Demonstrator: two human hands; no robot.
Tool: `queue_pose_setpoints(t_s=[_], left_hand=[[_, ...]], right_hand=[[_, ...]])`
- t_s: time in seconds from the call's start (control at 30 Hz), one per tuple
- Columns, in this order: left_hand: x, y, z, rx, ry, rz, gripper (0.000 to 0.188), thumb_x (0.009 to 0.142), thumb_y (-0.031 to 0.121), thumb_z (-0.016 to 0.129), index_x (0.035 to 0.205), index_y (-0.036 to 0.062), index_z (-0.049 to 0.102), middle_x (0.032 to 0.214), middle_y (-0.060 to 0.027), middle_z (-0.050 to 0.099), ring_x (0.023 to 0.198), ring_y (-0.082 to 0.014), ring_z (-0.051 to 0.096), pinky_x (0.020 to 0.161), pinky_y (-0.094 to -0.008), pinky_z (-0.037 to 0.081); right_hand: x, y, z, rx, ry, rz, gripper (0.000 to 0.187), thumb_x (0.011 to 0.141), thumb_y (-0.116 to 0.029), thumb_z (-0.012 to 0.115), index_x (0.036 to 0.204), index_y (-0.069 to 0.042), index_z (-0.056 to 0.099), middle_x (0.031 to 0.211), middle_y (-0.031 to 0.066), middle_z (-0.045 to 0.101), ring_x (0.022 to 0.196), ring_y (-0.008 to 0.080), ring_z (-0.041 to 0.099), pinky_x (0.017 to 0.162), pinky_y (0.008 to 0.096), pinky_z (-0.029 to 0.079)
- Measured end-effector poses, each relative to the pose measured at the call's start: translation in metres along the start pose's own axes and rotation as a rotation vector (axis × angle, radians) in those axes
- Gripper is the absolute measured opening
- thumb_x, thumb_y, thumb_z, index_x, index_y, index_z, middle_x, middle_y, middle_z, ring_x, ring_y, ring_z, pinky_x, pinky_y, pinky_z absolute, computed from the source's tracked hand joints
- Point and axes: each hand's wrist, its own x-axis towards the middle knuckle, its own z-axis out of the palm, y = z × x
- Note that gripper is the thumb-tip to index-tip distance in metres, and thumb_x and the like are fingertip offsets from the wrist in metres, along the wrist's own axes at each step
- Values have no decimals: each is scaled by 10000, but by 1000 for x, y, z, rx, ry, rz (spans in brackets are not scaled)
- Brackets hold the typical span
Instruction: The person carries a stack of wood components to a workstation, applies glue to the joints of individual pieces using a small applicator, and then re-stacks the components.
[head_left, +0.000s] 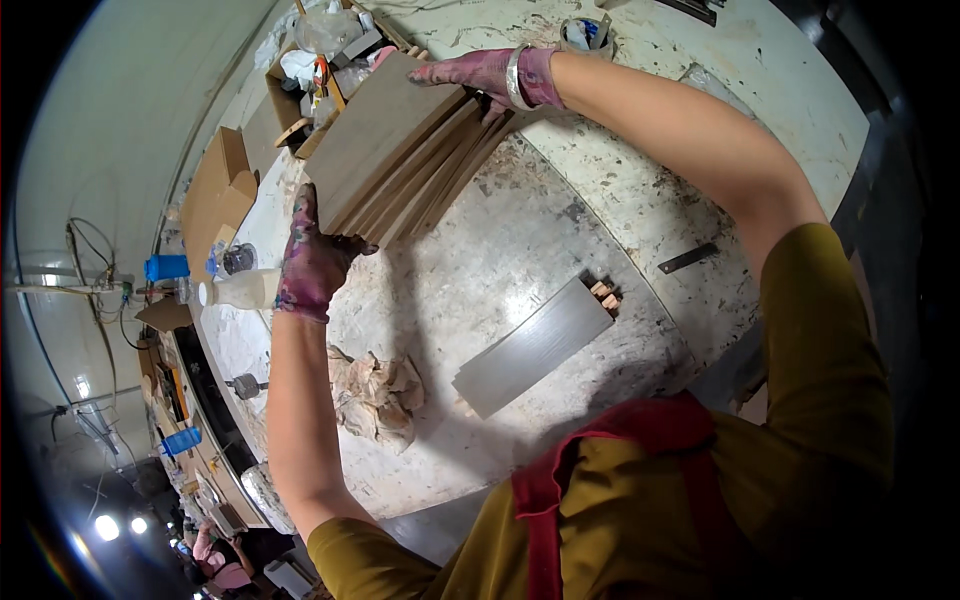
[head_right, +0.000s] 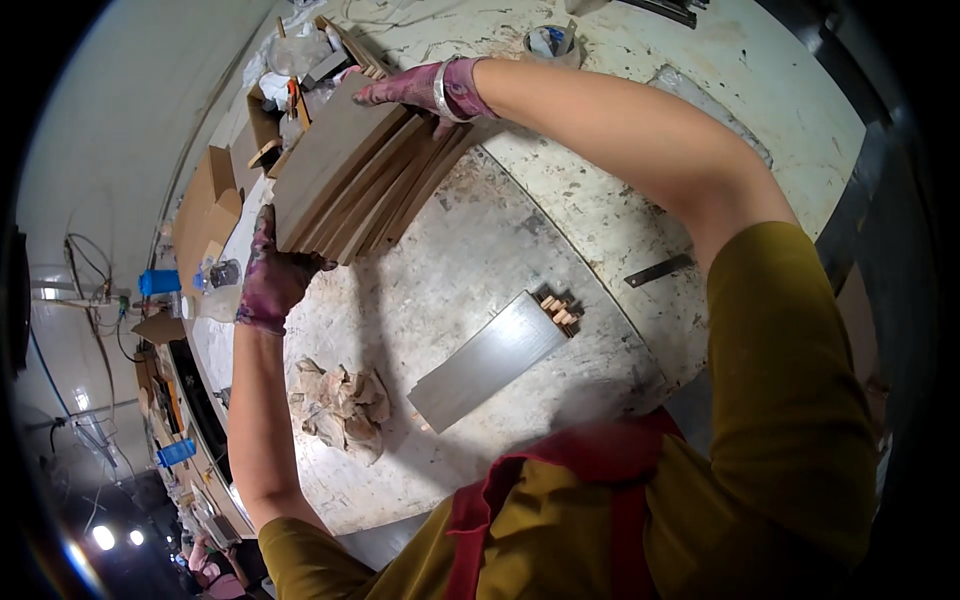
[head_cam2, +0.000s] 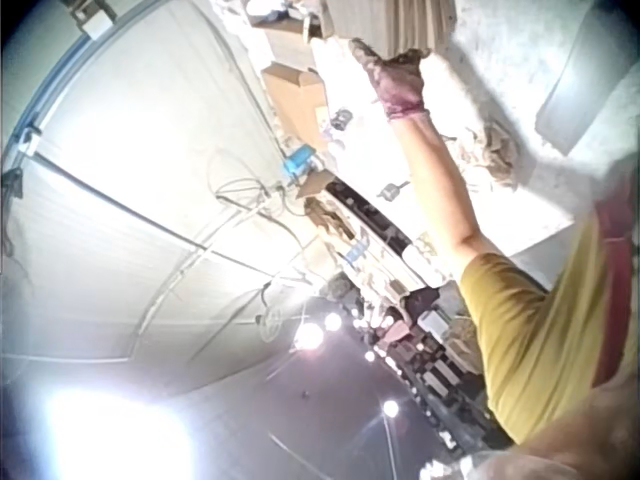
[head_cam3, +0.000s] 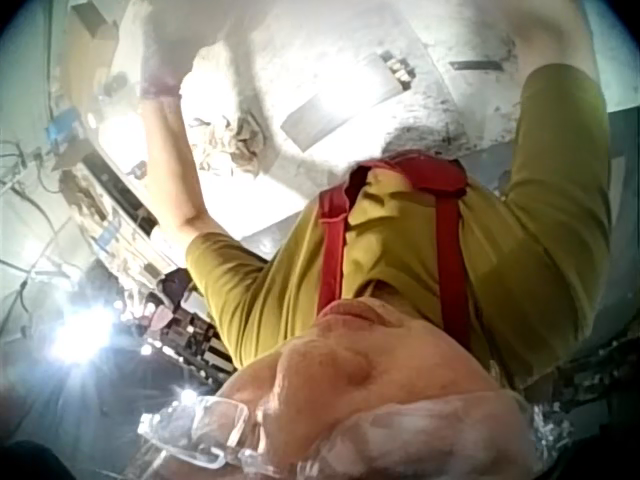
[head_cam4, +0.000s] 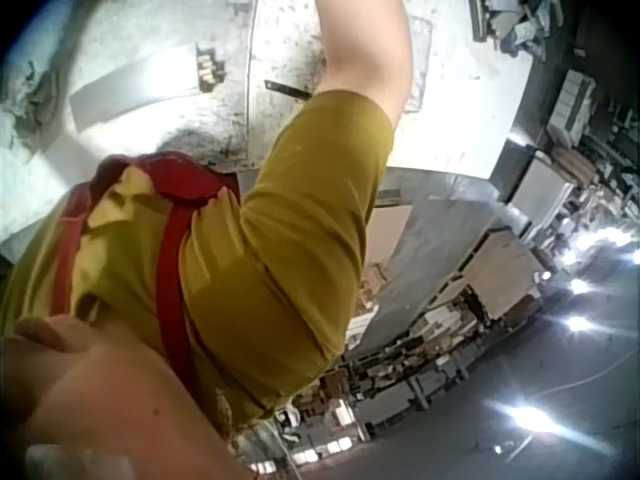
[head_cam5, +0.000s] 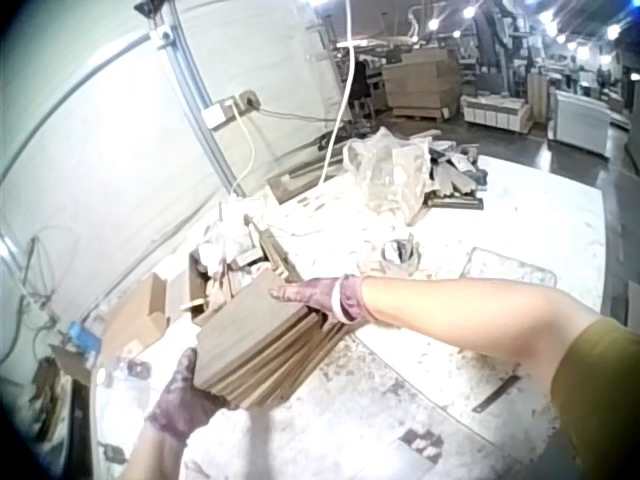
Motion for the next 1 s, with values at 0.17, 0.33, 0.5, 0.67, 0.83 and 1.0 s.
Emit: queue_pose_setpoints(t_s=[0.17,0.33,0.5,0.67,0.83,1.0], left_hand=[[-19,20,4,48,-5,130,555,892,519,436,1267,110,434,1190,-134,514,975,-325,550,701,-458,500],[-52,-18,-51,1311,52,886,588,959,412,364,1373,2,281,1375,-171,357,1236,-277,394,992,-387,360],[-99,-93,12,604,103,660,700,944,495,355,1426,13,193,1419,-172,313,1320,-272,292,1084,-379,249],[-81,-176,-9,465,179,771,984,751,635,598,1422,31,208,1393,-184,331,1267,-284,361,1050,-400,296],[-74,-213,-29,804,240,997,934,738,619,621,1379,32,279,1355,-207,357,1234,-359,382,1009,-447,342],[-83,-204,-27,1170,194,1103,837,732,422,683,1367,44,289,1288,-221,413,1171,-417,414,989,-493,356]], right_hand=[[-20,-18,1,-291,-33,-210,875,765,-634,562,1436,-181,228,1508,81,166,1385,274,153,1096,502,184],[-38,2,23,-250,103,-185,766,798,-695,431,1410,-252,303,1491,189,127,1382,328,130,1075,561,202],[-89,80,47,-163,202,-288,834,791,-642,499,1406,-119,289,1369,225,350,1272,324,356,1023,463,349],[-93,144,49,-516,244,-610,875,711,-425,733,1387,-76,302,1342,198,396,1202,304,434,1008,413,368],[-111,155,57,-798,186,-483,899,677,-442,740,1388,-100,308,1372,175,360,1244,356,385,1018,425,347],[-119,165,49,-925,139,-554,949,625,-412,766,1394,-107,301,1386,173,350,1253,345,380,1026,427,342]])
